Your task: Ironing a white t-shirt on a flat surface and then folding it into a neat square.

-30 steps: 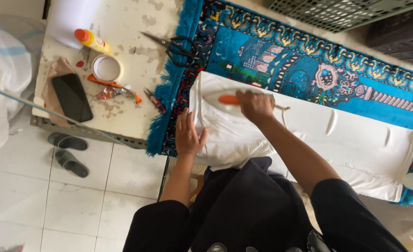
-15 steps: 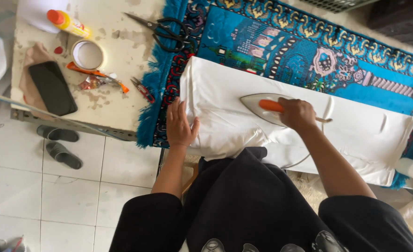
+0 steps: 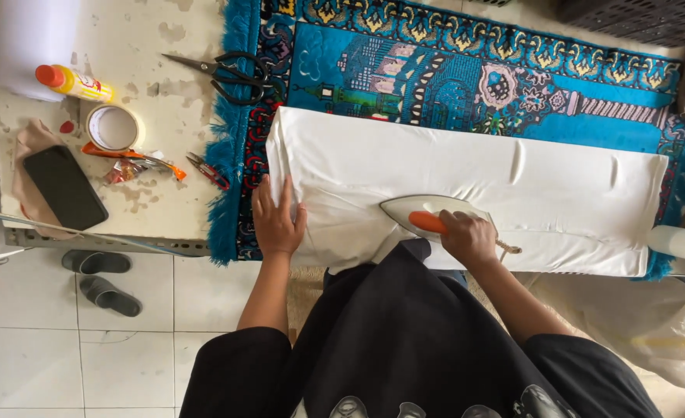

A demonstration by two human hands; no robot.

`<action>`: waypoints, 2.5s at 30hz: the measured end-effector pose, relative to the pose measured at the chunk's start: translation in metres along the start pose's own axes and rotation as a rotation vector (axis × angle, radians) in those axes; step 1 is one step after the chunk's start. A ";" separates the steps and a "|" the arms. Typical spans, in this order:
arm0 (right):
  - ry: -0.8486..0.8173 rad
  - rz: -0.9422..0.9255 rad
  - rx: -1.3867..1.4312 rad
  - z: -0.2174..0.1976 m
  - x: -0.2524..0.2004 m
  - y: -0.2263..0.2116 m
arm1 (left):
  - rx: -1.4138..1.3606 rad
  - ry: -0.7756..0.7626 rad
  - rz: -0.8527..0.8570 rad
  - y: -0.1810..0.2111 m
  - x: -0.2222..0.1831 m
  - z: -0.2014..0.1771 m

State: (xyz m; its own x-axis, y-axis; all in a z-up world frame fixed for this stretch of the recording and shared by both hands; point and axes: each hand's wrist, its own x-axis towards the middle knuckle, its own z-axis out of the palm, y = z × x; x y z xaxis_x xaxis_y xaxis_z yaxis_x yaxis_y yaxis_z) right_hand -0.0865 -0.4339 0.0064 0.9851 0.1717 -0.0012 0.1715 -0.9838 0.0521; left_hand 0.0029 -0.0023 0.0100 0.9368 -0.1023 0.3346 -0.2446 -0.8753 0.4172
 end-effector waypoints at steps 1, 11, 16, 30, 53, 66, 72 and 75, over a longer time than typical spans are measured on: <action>0.001 -0.002 0.001 0.002 -0.004 0.006 | 0.002 0.001 -0.001 -0.001 -0.001 -0.001; -0.142 0.749 -0.061 -0.020 -0.042 0.131 | 0.162 0.079 0.160 -0.002 -0.004 0.002; -0.334 1.011 0.061 -0.025 -0.030 0.163 | 0.318 0.074 0.155 0.015 -0.005 0.006; -0.294 0.347 0.123 0.038 0.107 0.034 | 0.417 -0.180 -0.012 0.171 -0.085 0.083; -0.439 1.158 0.424 -0.088 -0.052 0.317 | -0.099 0.070 -0.941 0.179 -0.147 0.093; -0.425 0.837 0.470 -0.067 -0.150 0.140 | -1.206 0.211 -1.785 0.092 -0.199 0.100; -0.317 0.766 0.876 -0.145 -0.108 0.064 | -1.240 0.191 -1.451 0.162 -0.110 -0.028; -0.223 0.720 0.949 -0.181 -0.088 0.011 | -1.535 0.190 -1.292 0.159 -0.097 -0.043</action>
State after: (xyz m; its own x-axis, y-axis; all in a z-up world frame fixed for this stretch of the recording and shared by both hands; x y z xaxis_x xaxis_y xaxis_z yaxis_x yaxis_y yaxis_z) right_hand -0.1729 -0.4503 0.1876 0.8207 -0.3513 -0.4506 -0.5714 -0.5127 -0.6408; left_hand -0.1377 -0.1116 0.0801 0.6943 0.2654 -0.6689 0.3548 0.6825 0.6390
